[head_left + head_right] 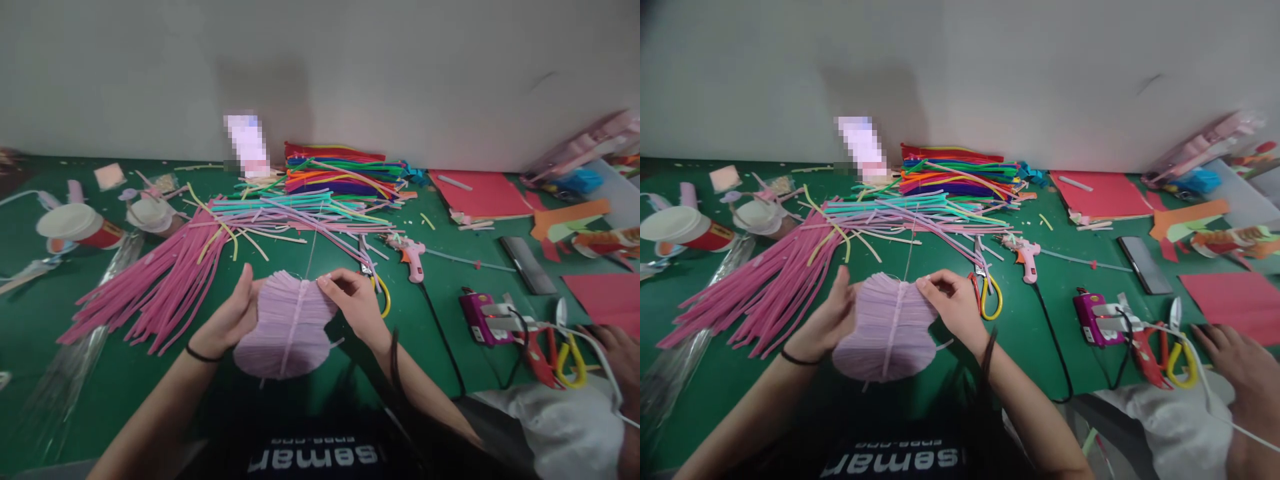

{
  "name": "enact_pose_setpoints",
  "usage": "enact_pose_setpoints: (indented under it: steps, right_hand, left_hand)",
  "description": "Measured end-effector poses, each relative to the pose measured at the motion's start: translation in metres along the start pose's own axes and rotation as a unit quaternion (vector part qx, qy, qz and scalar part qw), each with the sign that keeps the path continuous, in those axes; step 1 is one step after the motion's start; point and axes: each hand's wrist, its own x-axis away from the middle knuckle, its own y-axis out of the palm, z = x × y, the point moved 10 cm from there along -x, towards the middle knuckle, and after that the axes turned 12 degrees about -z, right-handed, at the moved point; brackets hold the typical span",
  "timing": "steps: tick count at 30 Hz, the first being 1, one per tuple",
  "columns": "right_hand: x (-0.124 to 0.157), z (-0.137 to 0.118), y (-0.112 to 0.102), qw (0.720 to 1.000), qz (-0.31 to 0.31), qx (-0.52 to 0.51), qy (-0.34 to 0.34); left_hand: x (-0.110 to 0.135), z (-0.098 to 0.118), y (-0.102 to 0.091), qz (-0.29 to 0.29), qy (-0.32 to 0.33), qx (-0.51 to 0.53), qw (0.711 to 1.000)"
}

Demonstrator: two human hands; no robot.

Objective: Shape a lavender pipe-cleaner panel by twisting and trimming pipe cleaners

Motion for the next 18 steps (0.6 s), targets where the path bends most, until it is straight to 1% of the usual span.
enact_pose_setpoints:
  steps: [1, 3, 5, 7, 9, 13, 15, 18]
  right_hand:
    - [0.001, -0.002, 0.001, 1.000, -0.009, 0.021, 0.007]
    - [0.001, -0.003, 0.005, 0.999, -0.030, 0.038, 0.021]
    - [0.001, -0.001, 0.010, 0.998, -0.049, 0.016, 0.033]
    - [0.001, 0.004, 0.014, 0.996, -0.060, -0.034, 0.050]
    - [0.002, 0.013, 0.017, 0.990, -0.065, -0.095, 0.084]
    - [0.007, 0.032, 0.025, 0.960, -0.085, -0.210, 0.167]
    - [0.007, 0.034, 0.027, 0.958, -0.094, -0.211, 0.171]
    - [0.004, 0.030, 0.026, 0.976, -0.102, -0.139, 0.131]
  left_hand:
    - [0.003, 0.007, 0.000, 0.000, 0.004, -0.014, 1.000]
    - [0.004, 0.020, 0.000, 0.014, 0.004, -0.082, 0.997]
    - [0.002, 0.027, -0.003, 0.052, -0.007, -0.159, 0.986]
    - [-0.002, 0.030, -0.001, 0.068, -0.012, -0.187, 0.980]
    - [-0.004, 0.029, 0.002, 0.072, -0.008, -0.200, 0.977]
    - [-0.003, 0.030, 0.002, 0.084, -0.001, -0.245, 0.966]
    - [-0.002, 0.031, 0.004, 0.068, 0.000, -0.256, 0.964]
    - [-0.003, 0.034, 0.007, 0.051, 0.004, -0.265, 0.963]
